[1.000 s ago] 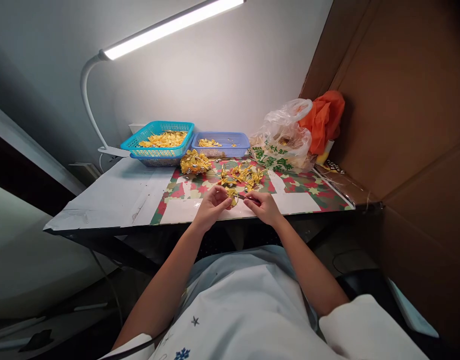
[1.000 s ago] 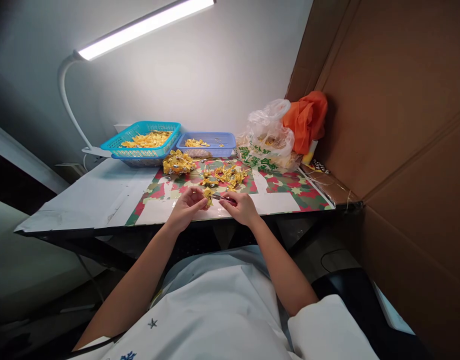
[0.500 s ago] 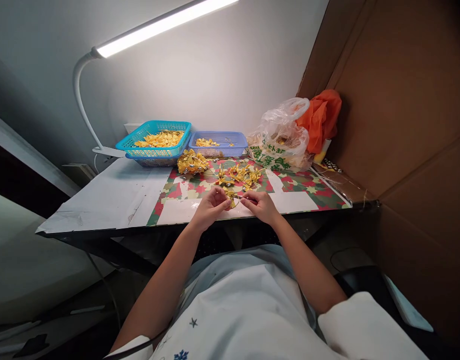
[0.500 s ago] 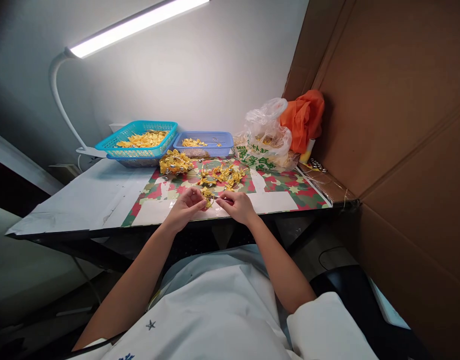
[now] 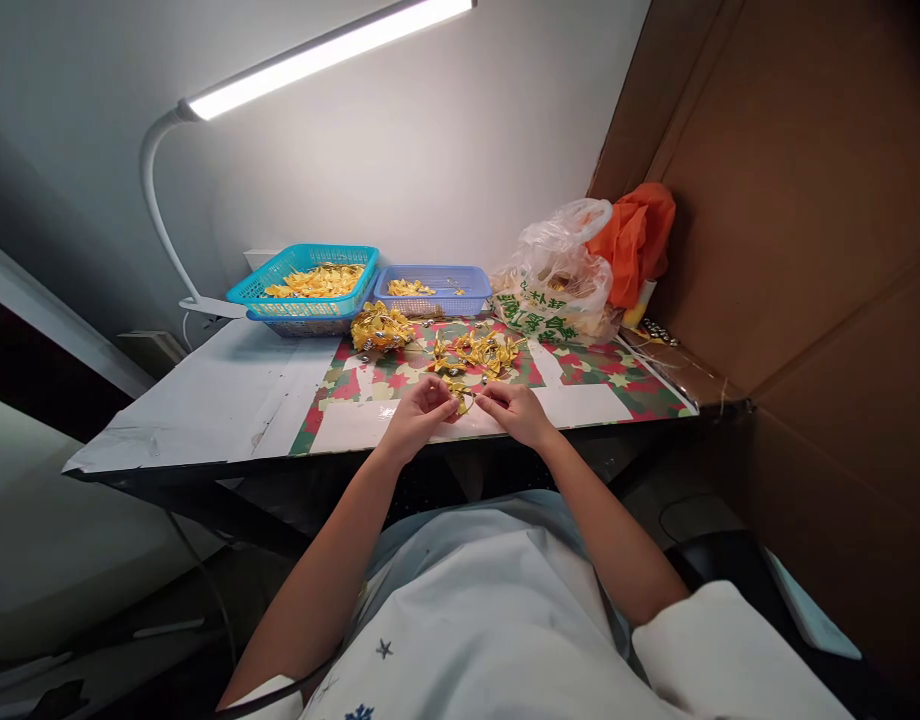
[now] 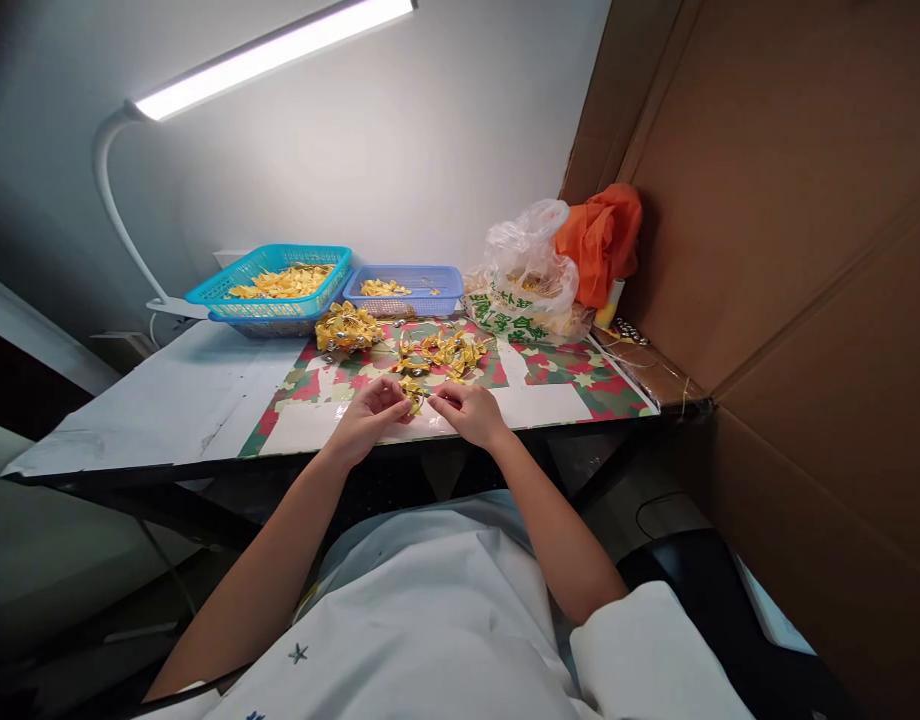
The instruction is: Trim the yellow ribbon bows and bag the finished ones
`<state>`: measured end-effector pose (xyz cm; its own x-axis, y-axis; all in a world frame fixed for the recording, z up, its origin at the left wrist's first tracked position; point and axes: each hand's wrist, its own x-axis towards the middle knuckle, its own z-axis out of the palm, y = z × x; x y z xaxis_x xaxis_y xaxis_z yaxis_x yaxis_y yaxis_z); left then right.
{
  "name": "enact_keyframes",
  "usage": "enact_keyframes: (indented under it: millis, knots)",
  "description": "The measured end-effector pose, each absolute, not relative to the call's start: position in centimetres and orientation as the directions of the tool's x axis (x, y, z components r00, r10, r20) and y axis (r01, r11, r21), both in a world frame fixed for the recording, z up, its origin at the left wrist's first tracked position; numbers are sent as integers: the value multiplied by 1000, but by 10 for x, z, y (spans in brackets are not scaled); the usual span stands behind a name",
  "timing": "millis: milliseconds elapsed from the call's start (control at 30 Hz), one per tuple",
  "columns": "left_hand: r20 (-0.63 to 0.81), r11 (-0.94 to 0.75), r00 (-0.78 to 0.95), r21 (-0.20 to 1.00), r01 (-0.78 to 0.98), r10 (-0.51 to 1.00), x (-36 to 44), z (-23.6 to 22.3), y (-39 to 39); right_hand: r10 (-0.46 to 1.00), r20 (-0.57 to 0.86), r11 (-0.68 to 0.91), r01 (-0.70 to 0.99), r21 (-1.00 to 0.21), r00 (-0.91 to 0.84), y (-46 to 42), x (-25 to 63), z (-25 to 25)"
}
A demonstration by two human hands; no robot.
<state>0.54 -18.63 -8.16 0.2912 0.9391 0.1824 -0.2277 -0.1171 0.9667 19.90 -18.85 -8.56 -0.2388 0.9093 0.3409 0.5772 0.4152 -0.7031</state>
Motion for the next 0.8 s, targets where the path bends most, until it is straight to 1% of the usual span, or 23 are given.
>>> enact_keyframes:
  millis: [167, 300, 533, 800]
  knots:
    - [155, -100, 230, 967, -236, 961, 4, -81, -185, 921, 343, 382, 602, -701, -185, -192, 200, -85]
    - [166, -120, 191, 965, -231, 967, 4, -83, -184, 907, 382, 407, 595, -693, -174, -197, 202, -85]
    - [178, -130, 191, 962, -241, 965, 5, -83, -187, 875, 450, 454, 627, -633, -178, -202, 202, -86]
    - [180, -130, 202, 963, -238, 963, 6, -85, -187, 859, 467, 481, 647, -591, -212, -203, 203, -88]
